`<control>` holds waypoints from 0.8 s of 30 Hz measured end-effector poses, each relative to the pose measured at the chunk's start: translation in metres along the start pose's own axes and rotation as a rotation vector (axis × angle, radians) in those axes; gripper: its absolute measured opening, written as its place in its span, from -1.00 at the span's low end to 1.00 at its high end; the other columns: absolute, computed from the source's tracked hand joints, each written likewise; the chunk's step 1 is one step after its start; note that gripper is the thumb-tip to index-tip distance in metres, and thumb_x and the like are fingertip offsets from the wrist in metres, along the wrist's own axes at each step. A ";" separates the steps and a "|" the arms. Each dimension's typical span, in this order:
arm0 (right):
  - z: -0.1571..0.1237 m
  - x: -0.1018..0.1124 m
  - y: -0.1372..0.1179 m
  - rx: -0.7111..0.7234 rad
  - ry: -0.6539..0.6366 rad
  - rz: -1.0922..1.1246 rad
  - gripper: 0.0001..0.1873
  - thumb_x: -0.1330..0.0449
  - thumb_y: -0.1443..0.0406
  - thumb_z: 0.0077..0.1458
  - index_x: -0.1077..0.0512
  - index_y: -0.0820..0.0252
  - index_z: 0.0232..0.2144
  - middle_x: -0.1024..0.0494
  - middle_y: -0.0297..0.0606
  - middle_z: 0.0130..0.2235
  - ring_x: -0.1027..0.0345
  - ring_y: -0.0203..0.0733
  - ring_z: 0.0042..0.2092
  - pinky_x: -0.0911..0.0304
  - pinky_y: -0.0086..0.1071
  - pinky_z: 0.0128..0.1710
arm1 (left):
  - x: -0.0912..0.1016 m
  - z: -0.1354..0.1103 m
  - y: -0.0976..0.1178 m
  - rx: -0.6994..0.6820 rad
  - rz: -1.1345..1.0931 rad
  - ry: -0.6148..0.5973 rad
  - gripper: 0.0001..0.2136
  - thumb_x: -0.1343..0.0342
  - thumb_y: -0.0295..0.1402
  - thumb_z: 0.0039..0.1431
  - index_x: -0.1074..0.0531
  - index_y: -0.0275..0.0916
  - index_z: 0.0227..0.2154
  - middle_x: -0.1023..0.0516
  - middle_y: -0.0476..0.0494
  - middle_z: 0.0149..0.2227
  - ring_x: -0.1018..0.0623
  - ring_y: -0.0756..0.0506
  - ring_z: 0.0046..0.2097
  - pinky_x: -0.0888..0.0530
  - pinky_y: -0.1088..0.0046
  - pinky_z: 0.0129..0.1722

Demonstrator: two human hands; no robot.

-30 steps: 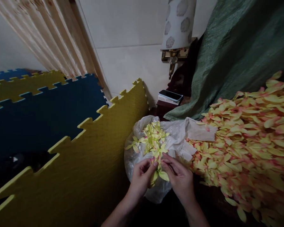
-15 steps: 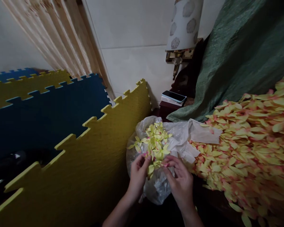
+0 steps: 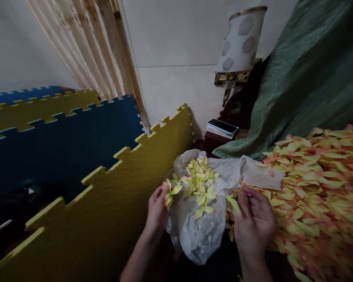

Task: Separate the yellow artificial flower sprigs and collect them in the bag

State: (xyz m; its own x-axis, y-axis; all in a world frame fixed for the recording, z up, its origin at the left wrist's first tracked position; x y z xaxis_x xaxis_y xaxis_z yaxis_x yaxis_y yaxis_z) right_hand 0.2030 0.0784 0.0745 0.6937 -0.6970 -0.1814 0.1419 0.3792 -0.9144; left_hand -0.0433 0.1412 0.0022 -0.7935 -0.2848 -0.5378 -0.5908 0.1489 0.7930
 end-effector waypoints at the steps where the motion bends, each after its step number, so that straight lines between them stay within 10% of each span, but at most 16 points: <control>1: 0.010 -0.006 0.004 -0.003 -0.032 -0.032 -0.83 -0.25 0.22 0.09 -0.46 0.17 -0.27 -0.58 -0.24 -0.33 -0.49 -0.19 -0.32 -0.39 -0.31 -0.28 | -0.001 -0.001 0.000 0.001 0.011 -0.016 -0.69 -0.44 -0.20 -0.22 -0.58 -0.29 -0.43 -0.58 -0.04 -0.48 -0.50 0.00 -0.46 -0.39 0.56 -0.43; 7: 0.027 -0.064 0.016 0.088 -0.420 -0.264 -0.69 -0.32 0.21 -0.10 -0.53 0.16 -0.24 -0.55 -0.10 -0.12 -0.41 0.03 -0.04 -0.28 -0.09 0.02 | -0.020 -0.019 -0.008 0.012 0.075 -0.087 -0.68 -0.46 -0.24 -0.26 -0.58 -0.32 -0.44 -0.62 -0.12 -0.47 -0.54 -0.05 -0.44 -0.41 0.54 -0.44; 12: -0.023 -0.082 0.027 -0.206 -0.774 -0.163 -0.74 -0.38 0.11 -0.14 -0.52 0.16 -0.51 -0.54 -0.26 -0.44 -0.41 -0.12 -0.35 -0.35 -0.29 -0.29 | -0.030 -0.026 -0.016 0.019 0.094 -0.165 -0.74 -0.47 -0.29 -0.27 -0.58 -0.30 -0.50 -0.62 -0.08 -0.50 -0.54 -0.02 -0.45 -0.42 0.55 -0.41; 19: -0.040 -0.063 0.040 -0.573 -0.658 0.157 -0.62 -0.45 0.06 -0.26 -0.55 0.23 -0.47 -0.59 -0.24 -0.46 -0.46 -0.17 -0.39 -0.36 -0.37 -0.35 | -0.039 -0.037 -0.016 0.034 0.245 -0.347 -0.74 -0.45 -0.25 -0.24 -0.66 -0.28 -0.45 -0.67 -0.16 -0.44 -0.56 -0.08 -0.43 -0.46 0.45 -0.33; 24: -0.041 -0.051 0.039 -0.503 -0.563 0.146 -0.70 -0.38 0.08 -0.09 -0.57 0.20 -0.42 -0.61 -0.23 -0.41 -0.48 -0.13 -0.33 -0.36 -0.35 -0.30 | -0.039 -0.042 -0.016 0.054 0.271 -0.367 -0.72 -0.40 -0.19 -0.13 -0.67 -0.27 -0.37 -0.67 -0.18 -0.42 -0.57 -0.12 -0.35 -0.46 0.45 -0.30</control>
State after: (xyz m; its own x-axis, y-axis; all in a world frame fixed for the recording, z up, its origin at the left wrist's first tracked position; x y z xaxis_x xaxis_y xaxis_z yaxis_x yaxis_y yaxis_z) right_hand 0.1441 0.1039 0.0328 0.9548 -0.1949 -0.2246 -0.2235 0.0276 -0.9743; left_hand 0.0034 0.1098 0.0228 -0.9140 0.1241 -0.3862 -0.3535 0.2234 0.9084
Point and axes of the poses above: each hand's wrist, its own z-axis towards the middle knuckle, its own x-axis out of the back of the hand, y = z × x, the point moved 7 cm from there along z, towards the middle knuckle
